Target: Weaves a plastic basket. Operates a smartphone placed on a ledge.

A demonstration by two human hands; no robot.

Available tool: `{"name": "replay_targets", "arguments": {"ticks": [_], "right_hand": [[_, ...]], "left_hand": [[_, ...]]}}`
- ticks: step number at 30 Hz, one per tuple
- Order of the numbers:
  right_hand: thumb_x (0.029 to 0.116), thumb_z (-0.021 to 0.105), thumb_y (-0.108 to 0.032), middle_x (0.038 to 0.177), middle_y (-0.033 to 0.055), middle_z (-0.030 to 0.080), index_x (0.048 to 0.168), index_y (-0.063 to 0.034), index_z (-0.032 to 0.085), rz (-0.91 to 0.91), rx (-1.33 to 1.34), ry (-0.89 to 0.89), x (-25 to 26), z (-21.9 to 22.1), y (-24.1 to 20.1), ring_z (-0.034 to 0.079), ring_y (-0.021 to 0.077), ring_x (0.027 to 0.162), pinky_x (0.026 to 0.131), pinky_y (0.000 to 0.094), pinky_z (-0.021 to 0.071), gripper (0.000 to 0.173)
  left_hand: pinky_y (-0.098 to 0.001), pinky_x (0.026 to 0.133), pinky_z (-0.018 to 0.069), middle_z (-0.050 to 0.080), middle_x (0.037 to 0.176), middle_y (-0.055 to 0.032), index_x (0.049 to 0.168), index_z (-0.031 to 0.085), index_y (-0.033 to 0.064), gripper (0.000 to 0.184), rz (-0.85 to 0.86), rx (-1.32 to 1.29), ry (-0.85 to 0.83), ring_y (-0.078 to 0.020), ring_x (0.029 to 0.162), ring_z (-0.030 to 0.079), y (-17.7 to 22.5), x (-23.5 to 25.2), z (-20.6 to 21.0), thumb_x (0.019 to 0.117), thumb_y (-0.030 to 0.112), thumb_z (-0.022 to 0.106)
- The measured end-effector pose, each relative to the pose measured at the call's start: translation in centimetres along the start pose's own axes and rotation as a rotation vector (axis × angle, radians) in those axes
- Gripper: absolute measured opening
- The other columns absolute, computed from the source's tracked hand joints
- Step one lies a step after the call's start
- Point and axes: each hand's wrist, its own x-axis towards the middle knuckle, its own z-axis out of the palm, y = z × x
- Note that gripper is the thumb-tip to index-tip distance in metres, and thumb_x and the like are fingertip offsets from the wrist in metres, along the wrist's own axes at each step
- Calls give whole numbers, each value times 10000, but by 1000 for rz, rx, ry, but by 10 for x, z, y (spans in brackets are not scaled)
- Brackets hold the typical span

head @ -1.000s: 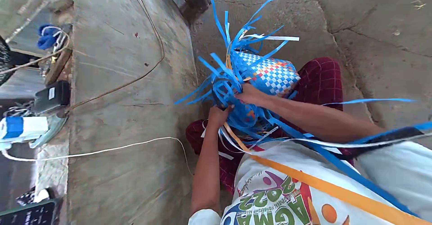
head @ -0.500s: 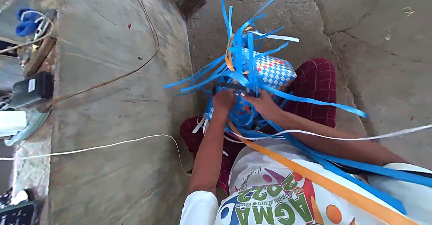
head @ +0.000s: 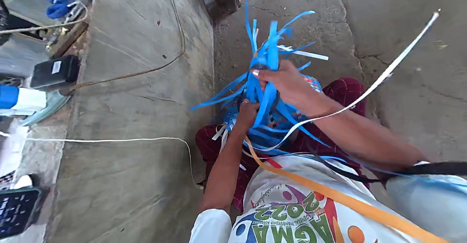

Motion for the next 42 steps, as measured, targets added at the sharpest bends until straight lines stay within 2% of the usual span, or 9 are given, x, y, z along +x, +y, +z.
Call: {"name": "replay_targets", "arguments": {"ticks": [6, 9, 15, 21, 24, 29, 36, 39, 42], "right_hand": [[975, 656, -143, 770, 91, 591, 1241, -79, 566, -41, -262, -80, -25, -34, 53, 544, 143, 556, 515, 289, 501, 287], [977, 685, -166, 1010, 239, 668, 1268, 65, 579, 221, -635, 38, -11, -40, 112, 678, 322, 840, 790, 515, 575, 387], [983, 660, -217, 754, -9, 614, 980, 12, 688, 127, -442, 158, -44, -45, 160, 557, 25, 659, 664, 238, 492, 230], [991, 590, -55, 855, 31, 726, 1037, 10, 656, 64, -175, 214, -47, -41, 125, 689, 78, 786, 775, 255, 568, 104], [1042, 569, -116, 1028, 124, 675, 1241, 73, 581, 250, -201, 254, -47, -53, 152, 666, 143, 863, 771, 313, 576, 275], [1072, 443, -57, 866, 79, 683, 1123, 40, 579, 409, -84, 182, -30, -46, 131, 673, 143, 698, 654, 304, 600, 174], [1044, 423, -55, 819, 40, 688, 1161, -46, 615, 33, 50, 6, -10, -35, 30, 677, 147, 678, 690, 335, 620, 225], [946, 488, -32, 697, -7, 648, 1244, -56, 607, -1, -152, -53, -9, -43, 34, 616, 99, 572, 599, 290, 576, 322], [918, 610, 4, 707, 45, 569, 1177, 57, 577, 324, -628, -20, 0, -53, 85, 564, 133, 574, 590, 320, 536, 267]], "left_hand": [[-616, 1071, 417, 701, 1145, -233, 1238, 676, -15, 274, -122, -39, -23, -440, 1187, 592, -19, 18, 13, 1011, 130, 628], [-607, 1028, 460, 688, 1110, -234, 1322, 620, -12, 337, -138, -77, -41, -416, 1119, 633, -17, 18, 16, 1004, 101, 630], [-668, 1093, 348, 689, 1144, -260, 1142, 711, -31, 462, -265, -62, -107, -449, 1190, 593, -10, 24, 14, 1065, 394, 544], [-651, 1096, 340, 690, 1090, -267, 965, 725, -57, 508, -286, 36, -125, -456, 1195, 579, -13, 39, 25, 1039, 422, 577], [-601, 1135, 326, 685, 1152, -242, 1031, 726, -45, 519, -340, 22, -181, -405, 1216, 584, -12, 42, 21, 1044, 446, 559], [-639, 1096, 334, 679, 1119, -271, 1034, 717, -71, 454, -146, -78, -240, -441, 1183, 585, -20, 39, 13, 1039, 369, 604], [-620, 1069, 385, 698, 1069, -236, 987, 749, -21, 428, -107, -197, -162, -412, 1145, 606, -30, 34, 19, 1008, 393, 641], [-621, 1068, 393, 667, 1153, -260, 1003, 737, -45, 457, -213, -220, -126, -431, 1197, 576, -24, 33, 20, 1020, 397, 620], [-611, 1079, 383, 674, 1138, -264, 999, 726, -60, 497, -223, -178, -130, -428, 1187, 589, -24, 35, 22, 1032, 418, 593]]}}
